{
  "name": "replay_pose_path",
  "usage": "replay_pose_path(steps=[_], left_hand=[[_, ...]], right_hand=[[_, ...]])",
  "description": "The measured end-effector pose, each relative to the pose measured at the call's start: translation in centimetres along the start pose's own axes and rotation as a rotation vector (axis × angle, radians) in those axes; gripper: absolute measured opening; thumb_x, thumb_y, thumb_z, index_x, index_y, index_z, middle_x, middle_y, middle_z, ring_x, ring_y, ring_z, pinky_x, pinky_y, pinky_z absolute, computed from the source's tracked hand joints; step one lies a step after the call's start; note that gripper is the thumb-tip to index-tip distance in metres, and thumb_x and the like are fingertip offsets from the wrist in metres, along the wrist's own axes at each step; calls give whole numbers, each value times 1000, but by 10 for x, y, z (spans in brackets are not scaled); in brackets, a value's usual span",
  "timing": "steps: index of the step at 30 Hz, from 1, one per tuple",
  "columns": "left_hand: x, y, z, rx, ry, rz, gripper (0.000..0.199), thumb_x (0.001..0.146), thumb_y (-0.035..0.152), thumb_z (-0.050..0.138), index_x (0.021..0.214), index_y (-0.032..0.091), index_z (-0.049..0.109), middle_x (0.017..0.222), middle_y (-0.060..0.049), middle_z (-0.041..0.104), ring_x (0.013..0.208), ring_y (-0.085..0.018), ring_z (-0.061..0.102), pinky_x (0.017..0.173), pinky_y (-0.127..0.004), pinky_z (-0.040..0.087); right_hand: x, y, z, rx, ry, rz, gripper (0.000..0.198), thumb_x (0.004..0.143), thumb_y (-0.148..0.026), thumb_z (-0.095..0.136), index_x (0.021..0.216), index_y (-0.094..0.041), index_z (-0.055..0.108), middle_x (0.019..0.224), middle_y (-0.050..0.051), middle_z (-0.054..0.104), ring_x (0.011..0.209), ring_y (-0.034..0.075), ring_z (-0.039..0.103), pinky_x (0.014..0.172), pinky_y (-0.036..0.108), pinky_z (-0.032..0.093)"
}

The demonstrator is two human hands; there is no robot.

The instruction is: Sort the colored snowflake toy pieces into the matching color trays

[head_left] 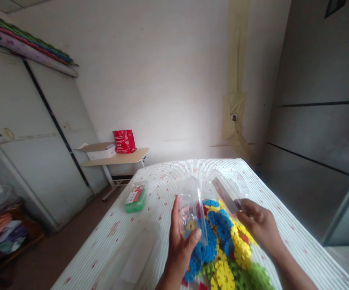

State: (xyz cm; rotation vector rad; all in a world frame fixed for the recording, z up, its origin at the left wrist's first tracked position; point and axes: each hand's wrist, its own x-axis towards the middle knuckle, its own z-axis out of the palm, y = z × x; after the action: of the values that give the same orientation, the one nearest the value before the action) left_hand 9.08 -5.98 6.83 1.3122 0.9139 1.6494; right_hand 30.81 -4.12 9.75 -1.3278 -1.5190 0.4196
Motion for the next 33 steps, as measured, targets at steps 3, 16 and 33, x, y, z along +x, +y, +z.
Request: replay_pose_path(steps=[3, 16, 33], left_hand=[[6, -6, -4, -201, 157, -68, 77, 72, 49, 59, 139, 30, 26, 139, -9, 42, 124, -28, 42, 98, -40, 37], [16, -3, -15, -892, 165, -451, 47, 79, 52, 50, 109, 18, 63, 104, -12, 67, 106, -31, 58, 97, -48, 39], [5, 14, -15, 87, 215, -311, 56, 82, 48, 47, 133, 30, 35, 102, -6, 61, 67, -14, 59, 53, -24, 46]], right_hand=[[-1, 1, -4, 101, 127, 10, 13, 67, -30, 57, 72, -19, 59, 64, -1, 57, 61, 15, 52, 55, 25, 40], [-2, 3, -11, 957, -432, 218, 42, 57, -16, 63, 98, -21, 60, 66, -1, 61, 53, 11, 49, 49, 21, 35], [-16, -36, 8, 548, -847, 47, 28, 68, -14, 58, 95, -20, 56, 91, 4, 63, 85, 19, 56, 67, 27, 42]])
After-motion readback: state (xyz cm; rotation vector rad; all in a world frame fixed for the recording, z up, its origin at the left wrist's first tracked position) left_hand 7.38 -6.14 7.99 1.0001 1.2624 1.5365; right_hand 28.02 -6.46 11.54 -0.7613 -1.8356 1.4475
